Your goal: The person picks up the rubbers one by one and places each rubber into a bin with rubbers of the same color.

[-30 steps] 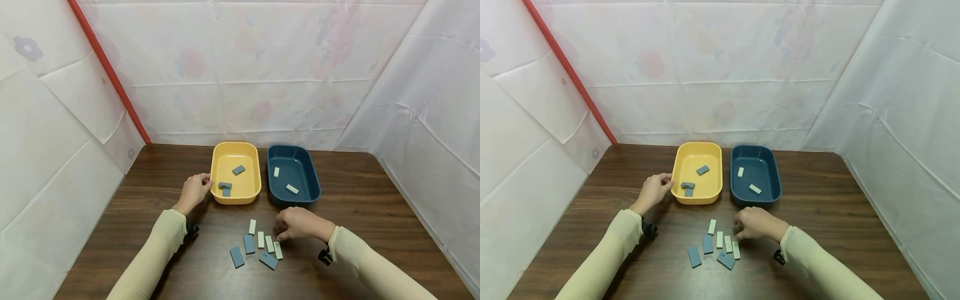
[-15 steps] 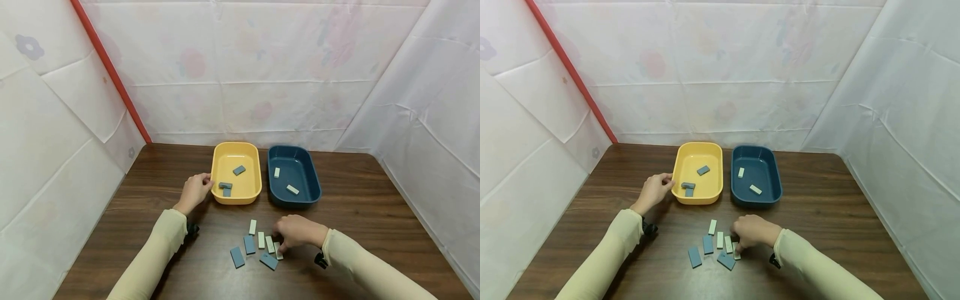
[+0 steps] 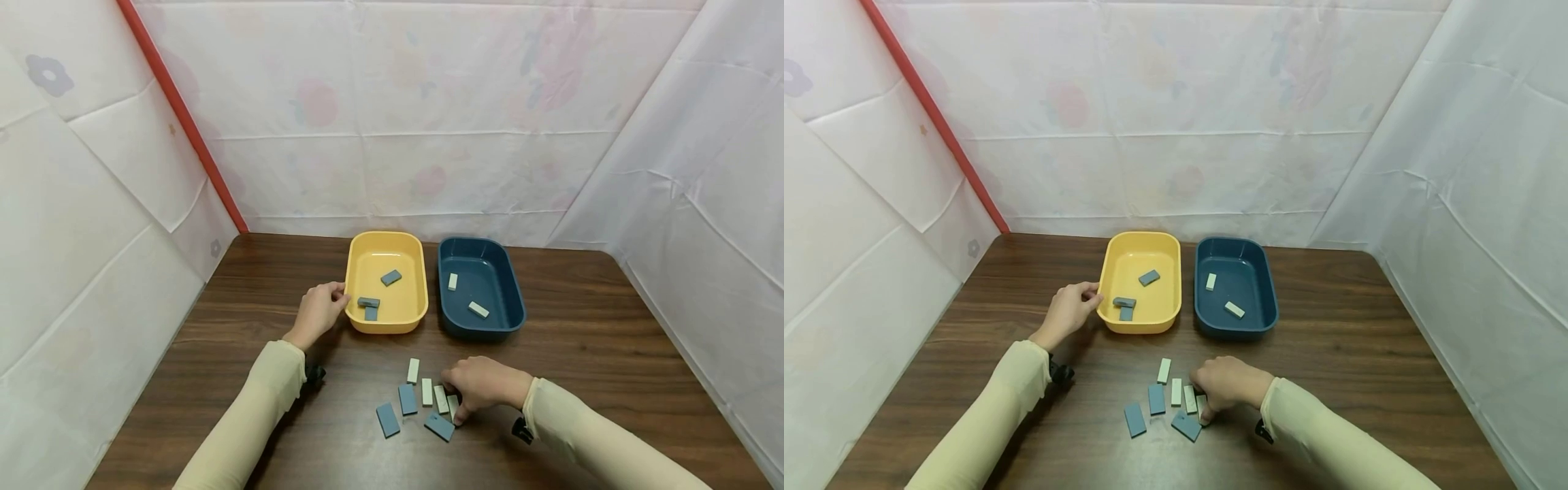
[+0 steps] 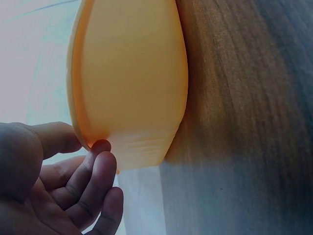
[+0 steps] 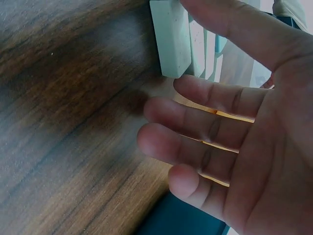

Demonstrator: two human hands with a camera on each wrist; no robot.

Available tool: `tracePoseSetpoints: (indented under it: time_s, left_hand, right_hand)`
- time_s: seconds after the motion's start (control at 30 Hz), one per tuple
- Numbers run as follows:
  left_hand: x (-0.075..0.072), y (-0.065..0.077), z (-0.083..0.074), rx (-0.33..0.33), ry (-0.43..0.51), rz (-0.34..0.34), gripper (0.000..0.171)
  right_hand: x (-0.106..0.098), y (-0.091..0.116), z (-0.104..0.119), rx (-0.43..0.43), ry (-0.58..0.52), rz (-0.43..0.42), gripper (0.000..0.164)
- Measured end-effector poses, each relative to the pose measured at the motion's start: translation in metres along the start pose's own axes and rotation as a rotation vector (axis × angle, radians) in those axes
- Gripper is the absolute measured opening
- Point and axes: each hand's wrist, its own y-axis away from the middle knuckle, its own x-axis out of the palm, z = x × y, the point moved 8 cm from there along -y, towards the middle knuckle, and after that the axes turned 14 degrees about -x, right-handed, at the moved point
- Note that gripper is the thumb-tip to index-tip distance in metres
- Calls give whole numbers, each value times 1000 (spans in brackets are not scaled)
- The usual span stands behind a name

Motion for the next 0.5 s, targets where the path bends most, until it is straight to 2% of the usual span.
tracePoseSetpoints:
  time_s: [0.5]
  left_hand:
    - [0, 0, 0, -2, 6, 5, 36]
  right_hand:
    - [6, -1, 4, -12, 32, 16, 39]
